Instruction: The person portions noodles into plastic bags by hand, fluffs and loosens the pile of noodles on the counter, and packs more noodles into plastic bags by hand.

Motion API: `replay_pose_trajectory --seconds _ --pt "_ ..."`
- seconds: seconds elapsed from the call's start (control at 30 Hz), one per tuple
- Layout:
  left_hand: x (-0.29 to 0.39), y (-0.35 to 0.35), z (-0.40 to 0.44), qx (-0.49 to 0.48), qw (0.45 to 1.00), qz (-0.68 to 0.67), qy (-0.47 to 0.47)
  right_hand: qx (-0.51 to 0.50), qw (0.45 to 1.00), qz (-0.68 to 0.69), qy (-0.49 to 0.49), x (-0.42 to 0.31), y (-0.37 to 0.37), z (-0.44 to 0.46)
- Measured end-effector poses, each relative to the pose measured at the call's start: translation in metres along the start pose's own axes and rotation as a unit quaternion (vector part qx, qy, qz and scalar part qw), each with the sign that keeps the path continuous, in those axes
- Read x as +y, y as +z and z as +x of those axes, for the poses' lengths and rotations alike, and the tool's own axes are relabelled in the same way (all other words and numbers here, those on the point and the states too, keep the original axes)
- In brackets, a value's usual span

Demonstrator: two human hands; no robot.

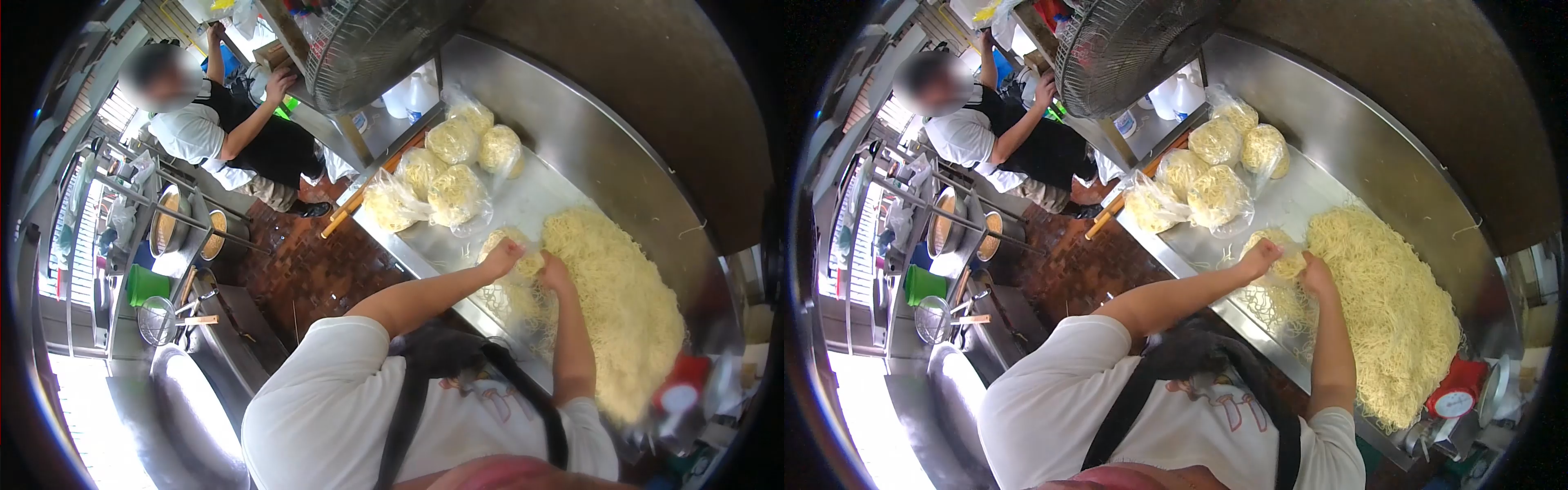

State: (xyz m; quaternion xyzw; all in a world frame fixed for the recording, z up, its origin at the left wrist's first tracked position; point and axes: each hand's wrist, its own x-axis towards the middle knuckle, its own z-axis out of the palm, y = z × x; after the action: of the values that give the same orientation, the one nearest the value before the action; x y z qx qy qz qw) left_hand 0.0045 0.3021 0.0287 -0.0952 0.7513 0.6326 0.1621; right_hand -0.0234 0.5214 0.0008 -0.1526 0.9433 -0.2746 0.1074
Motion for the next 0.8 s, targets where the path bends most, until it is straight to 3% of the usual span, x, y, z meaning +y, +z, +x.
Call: replay_pose_trajectory --seconds 0.13,0.17,0.2,0.27,0.3,0.37,0.43,0.5,0.57,0.67,0.77,0.8 --pt "-0.014 0.005 0.0 0.013 0.987 0.081 0.136 -0.056 0.994 0.042 -0.079 -0.06 -0.044 0.029" --pt "-0.027 0.006 0.01 0.036 0.98 0.079 0.179 -0.076 0.995 0.046 -0.039 -0.07 -0.048 0.032" --pt "-0.039 0.009 0.02 0.058 0.97 0.077 0.221 -0.083 0.984 0.157 0.01 -0.076 -0.044 0.031" --pt "-0.027 0.0 0.017 0.046 0.993 -0.007 0.11 -0.098 0.918 0.37 0.107 -0.076 -0.024 0.021" --pt "-0.018 -0.004 0.014 0.039 0.997 -0.05 0.054 -0.078 0.952 0.292 0.041 -0.057 -0.001 0.018" --pt "-0.005 -0.01 0.009 0.028 0.998 -0.043 0.031 -0.034 0.987 0.126 -0.092 0.002 0.047 0.016" --pt "-0.011 -0.007 0.009 0.017 0.999 -0.038 0.022 -0.064 0.986 0.147 -0.037 0.01 0.041 0.005" --pt "-0.03 -0.002 0.022 0.007 0.999 -0.03 0.042 -0.039 0.998 0.046 0.014 -0.002 0.019 -0.001" --pt "-0.019 -0.005 0.024 0.009 0.998 -0.054 0.035 0.041 0.982 -0.173 0.071 -0.055 -0.023 -0.017" --pt "-0.009 0.0 0.004 -0.004 0.995 -0.102 0.02 0.103 0.957 -0.272 -0.019 -0.008 0.012 -0.018" --pt "-0.003 0.005 0.009 -0.034 0.991 -0.127 0.011 0.025 0.974 -0.22 -0.051 0.016 0.032 0.003" --pt "0.0 0.006 0.011 -0.045 0.991 -0.123 0.011 -0.007 0.989 -0.141 -0.031 0.014 0.03 0.005"
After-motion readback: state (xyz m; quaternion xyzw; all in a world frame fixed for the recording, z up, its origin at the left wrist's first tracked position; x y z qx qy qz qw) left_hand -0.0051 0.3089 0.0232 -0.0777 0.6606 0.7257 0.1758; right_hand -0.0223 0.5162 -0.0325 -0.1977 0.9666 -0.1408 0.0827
